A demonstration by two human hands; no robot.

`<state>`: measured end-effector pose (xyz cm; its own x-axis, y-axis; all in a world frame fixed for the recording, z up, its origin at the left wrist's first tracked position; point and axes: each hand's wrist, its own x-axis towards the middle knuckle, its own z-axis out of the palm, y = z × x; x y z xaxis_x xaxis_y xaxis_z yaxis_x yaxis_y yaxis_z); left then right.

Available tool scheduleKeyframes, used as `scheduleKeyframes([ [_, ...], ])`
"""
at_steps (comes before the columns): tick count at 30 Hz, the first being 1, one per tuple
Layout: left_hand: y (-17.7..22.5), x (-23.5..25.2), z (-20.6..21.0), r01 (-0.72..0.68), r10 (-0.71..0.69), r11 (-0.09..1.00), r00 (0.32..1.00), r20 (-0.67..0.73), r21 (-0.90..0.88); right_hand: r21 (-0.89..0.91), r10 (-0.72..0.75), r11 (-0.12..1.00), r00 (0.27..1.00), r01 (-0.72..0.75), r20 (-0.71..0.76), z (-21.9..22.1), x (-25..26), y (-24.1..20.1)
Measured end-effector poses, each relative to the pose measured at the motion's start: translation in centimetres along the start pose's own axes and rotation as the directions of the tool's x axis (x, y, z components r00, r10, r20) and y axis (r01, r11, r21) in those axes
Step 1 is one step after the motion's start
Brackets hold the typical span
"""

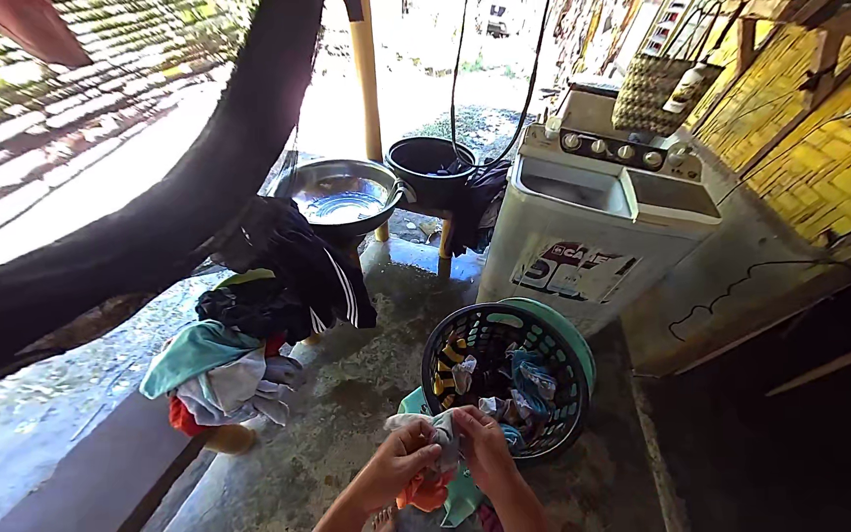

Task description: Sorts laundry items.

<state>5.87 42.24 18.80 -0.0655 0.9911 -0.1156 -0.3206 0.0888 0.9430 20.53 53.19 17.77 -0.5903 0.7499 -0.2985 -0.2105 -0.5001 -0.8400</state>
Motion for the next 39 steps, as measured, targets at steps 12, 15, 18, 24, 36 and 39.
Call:
scheduleKeyframes([
  [12,-0.5,0.5,1.9,-0.216,0.097,0.959,0.858,-0.505,-0.183,-0.27,-0.244,0.928,0.966,0.257,0.082,-0.1,-0.8,-0.9],
  [15,0.0,0.4,1.1,-0.203,0.148,0.977,0.866,-0.477,-0.065,-0.636,-0.424,0.641,0.889,0.429,0.173,-0.9,-0.8,-1.4],
  [18,0.3,0.5,-0.7,-0.127,0.143,0.99,0.864,-0.484,0.066,-0.601,-0.449,0.639,0.867,0.48,0.214,-1.3,-0.6,-2.5],
  [24,1.9,0.2,-1.8,-0.006,-0.024,0.997,0.925,-0.378,-0.077,-0.432,-0.376,0.798,0.908,0.42,0.186,-1.7,1.2,-3.7],
  [36,2.9,0.0,-0.2,-0.155,0.169,0.985,0.95,-0.264,0.072,-0.39,-0.176,0.831,0.852,0.397,0.493,0.2,1.7,-1.7],
  [39,3.1,-0.5,-1.3,-0.077,0.171,0.947,0.943,-0.287,0.313,-0.37,-0.268,0.808,0.846,0.458,0.461,0.5,1.7,-1.5],
])
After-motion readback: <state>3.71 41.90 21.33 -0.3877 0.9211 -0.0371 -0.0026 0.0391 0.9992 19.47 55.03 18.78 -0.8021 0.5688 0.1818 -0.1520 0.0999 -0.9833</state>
